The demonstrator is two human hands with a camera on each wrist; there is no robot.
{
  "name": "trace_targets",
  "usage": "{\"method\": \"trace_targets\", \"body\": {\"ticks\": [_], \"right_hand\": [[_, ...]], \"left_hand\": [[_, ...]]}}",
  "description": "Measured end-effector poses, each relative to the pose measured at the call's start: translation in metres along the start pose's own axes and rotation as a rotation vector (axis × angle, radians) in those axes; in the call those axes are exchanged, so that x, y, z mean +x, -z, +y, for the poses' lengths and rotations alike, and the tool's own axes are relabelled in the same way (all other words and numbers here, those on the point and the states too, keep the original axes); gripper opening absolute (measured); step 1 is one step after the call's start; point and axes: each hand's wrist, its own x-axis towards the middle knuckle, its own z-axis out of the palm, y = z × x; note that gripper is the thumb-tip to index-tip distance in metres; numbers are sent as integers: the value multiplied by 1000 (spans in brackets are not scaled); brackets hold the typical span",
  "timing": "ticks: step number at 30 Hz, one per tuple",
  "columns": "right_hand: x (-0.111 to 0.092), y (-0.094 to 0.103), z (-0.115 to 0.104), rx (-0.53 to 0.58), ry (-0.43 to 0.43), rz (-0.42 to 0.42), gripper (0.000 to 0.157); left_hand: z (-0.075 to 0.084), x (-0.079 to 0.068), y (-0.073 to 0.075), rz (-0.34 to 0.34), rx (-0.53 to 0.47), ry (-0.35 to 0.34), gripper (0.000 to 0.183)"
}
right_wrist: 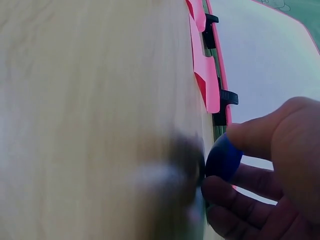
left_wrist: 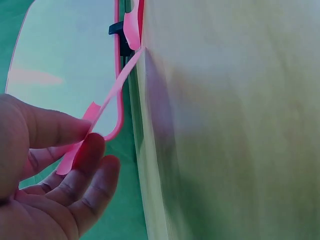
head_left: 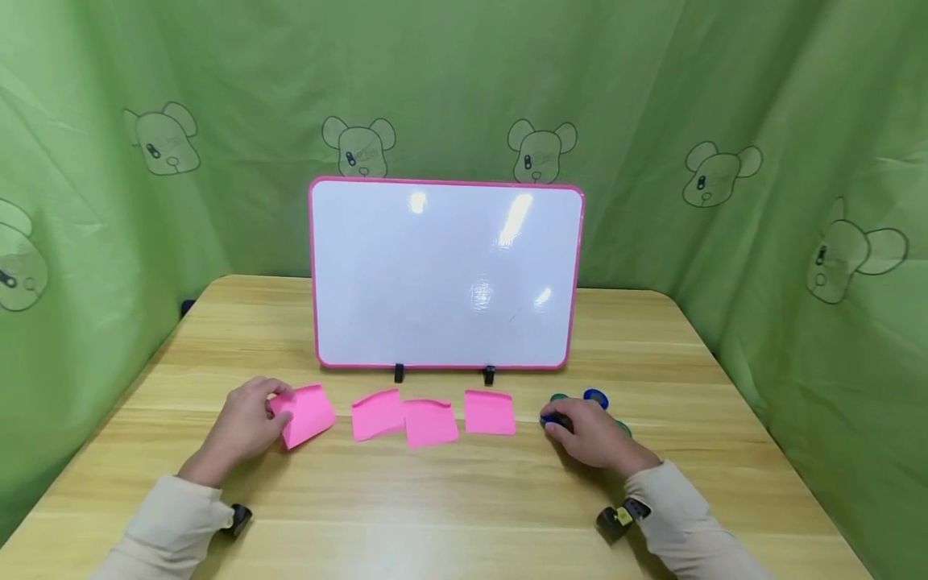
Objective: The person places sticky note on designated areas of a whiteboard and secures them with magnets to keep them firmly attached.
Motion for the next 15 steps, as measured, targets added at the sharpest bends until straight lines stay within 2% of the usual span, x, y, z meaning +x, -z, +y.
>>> {"method": "trace_targets", "body": {"ticks": [9, 15], "right_hand": [[3, 3, 0, -18, -24, 18, 18], [5, 3, -1, -30, -33, 63, 18]], "left_hand": [[0, 4, 2, -13, -47, 5, 39], [2, 4, 3, -13, -71, -1, 46]]}}
